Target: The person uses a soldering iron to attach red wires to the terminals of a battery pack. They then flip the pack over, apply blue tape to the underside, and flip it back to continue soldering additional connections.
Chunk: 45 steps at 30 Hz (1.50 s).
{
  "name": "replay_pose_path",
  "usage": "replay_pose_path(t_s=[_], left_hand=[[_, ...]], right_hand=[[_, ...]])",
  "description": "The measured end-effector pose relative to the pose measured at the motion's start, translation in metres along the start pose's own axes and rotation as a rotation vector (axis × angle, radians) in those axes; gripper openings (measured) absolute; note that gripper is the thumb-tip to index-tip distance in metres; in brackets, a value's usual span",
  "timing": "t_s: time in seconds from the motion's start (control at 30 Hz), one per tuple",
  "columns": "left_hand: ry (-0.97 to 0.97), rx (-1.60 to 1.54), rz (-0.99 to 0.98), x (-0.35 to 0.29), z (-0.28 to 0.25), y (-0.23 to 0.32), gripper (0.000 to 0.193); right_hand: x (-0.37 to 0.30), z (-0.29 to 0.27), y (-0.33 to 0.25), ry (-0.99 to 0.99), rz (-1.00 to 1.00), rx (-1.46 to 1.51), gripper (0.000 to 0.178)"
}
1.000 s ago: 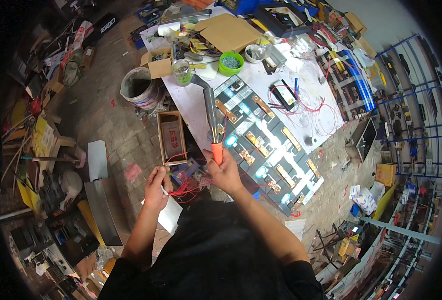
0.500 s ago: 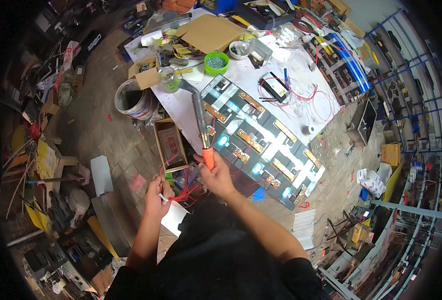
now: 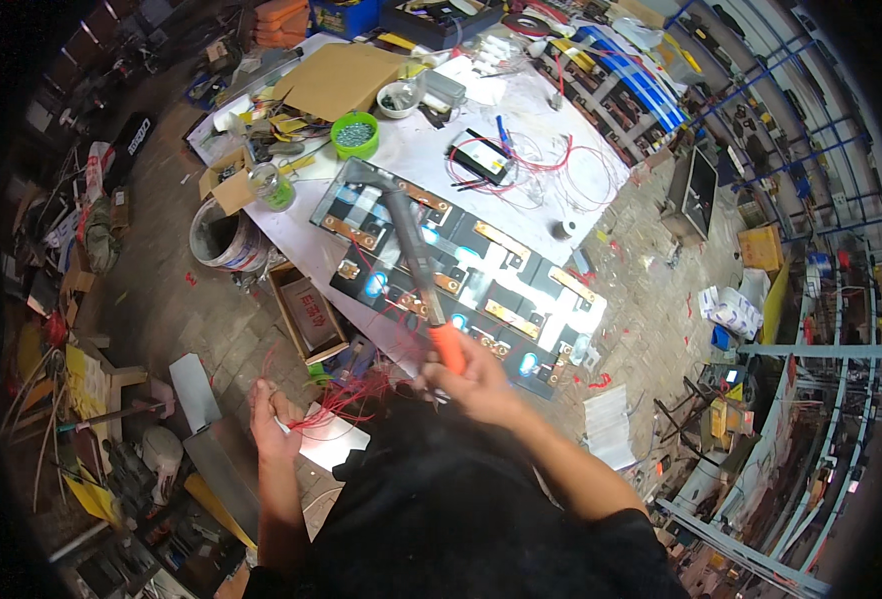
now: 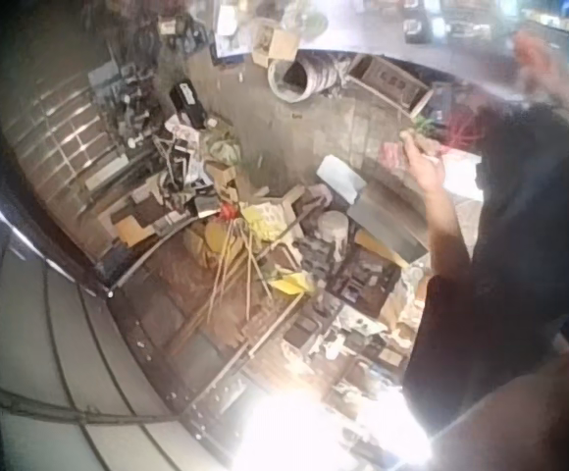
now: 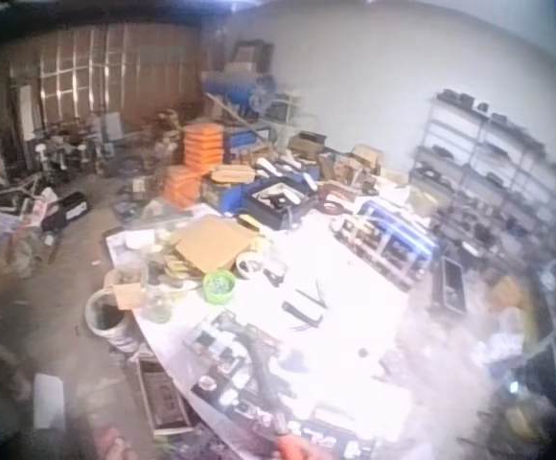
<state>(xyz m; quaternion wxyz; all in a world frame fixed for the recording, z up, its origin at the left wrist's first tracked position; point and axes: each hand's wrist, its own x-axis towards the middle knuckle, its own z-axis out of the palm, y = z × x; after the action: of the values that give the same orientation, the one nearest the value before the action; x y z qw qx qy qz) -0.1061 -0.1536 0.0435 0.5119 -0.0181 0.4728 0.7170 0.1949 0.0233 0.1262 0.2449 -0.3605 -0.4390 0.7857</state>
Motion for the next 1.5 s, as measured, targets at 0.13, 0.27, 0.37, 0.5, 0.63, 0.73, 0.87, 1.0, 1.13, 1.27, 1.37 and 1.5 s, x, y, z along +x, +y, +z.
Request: replay_pose_path(t_s=[0.13, 0.27, 0.37, 0.5, 0.63, 0.73, 0.87, 1.0, 1.13, 1.27, 1.37, 1.5], left_hand=[[-0.001, 0.015, -0.03, 0.011, 0.01, -0.008, 0.028], [-0.1, 0.077, -0.09, 0.014, 0.027, -0.025, 0.029], [-0.128, 0.291, -0.087, 0.004, 0.055, -0.036, 0.026], [-0.16, 0.487, -0.05, -0.012, 0.083, -0.06, 0.019], [-0.028, 0.557, 0.142, -0.007, 0.107, -0.082, 0.018], [0.105, 0.399, 0.2, 0.013, 0.122, -0.091, 0.02], [0.104, 0.355, 0.241, 0.027, 0.144, -0.088, 0.016], [0.063, 0.378, 0.241, 0.043, 0.147, -0.095, 0.018], [0.125, 0.39, 0.231, 0.044, 0.153, -0.098, 0.014], [0.173, 0.495, 0.264, 0.037, 0.155, -0.098, 0.028], [0.144, 0.504, 0.32, 0.043, 0.145, -0.101, 0.027], [0.169, 0.434, 0.289, 0.044, 0.149, -0.096, 0.022]], right_hand=[[-0.056, -0.051, -0.051, 0.114, 0.041, -0.011, 0.019], [-0.095, -0.1, -0.052, 0.204, -0.136, 0.101, 0.019], [-0.108, -0.122, -0.044, 0.306, -0.095, 0.183, 0.022], [-0.103, -0.147, -0.02, 0.335, -0.135, 0.234, 0.025], [-0.102, -0.159, -0.014, 0.392, -0.143, 0.264, 0.023], [-0.097, -0.167, -0.016, 0.415, -0.198, 0.165, 0.021], [-0.073, -0.187, -0.027, 0.518, -0.191, -0.126, 0.017], [-0.033, -0.2, -0.045, 0.5, -0.238, -0.198, 0.012], [-0.012, -0.205, -0.045, 0.465, -0.28, -0.263, 0.012], [-0.017, -0.201, -0.043, 0.439, -0.254, -0.283, 0.019], [-0.023, -0.205, -0.039, 0.405, -0.246, -0.289, 0.034], [-0.03, -0.203, -0.045, 0.407, -0.335, -0.376, 0.042]])
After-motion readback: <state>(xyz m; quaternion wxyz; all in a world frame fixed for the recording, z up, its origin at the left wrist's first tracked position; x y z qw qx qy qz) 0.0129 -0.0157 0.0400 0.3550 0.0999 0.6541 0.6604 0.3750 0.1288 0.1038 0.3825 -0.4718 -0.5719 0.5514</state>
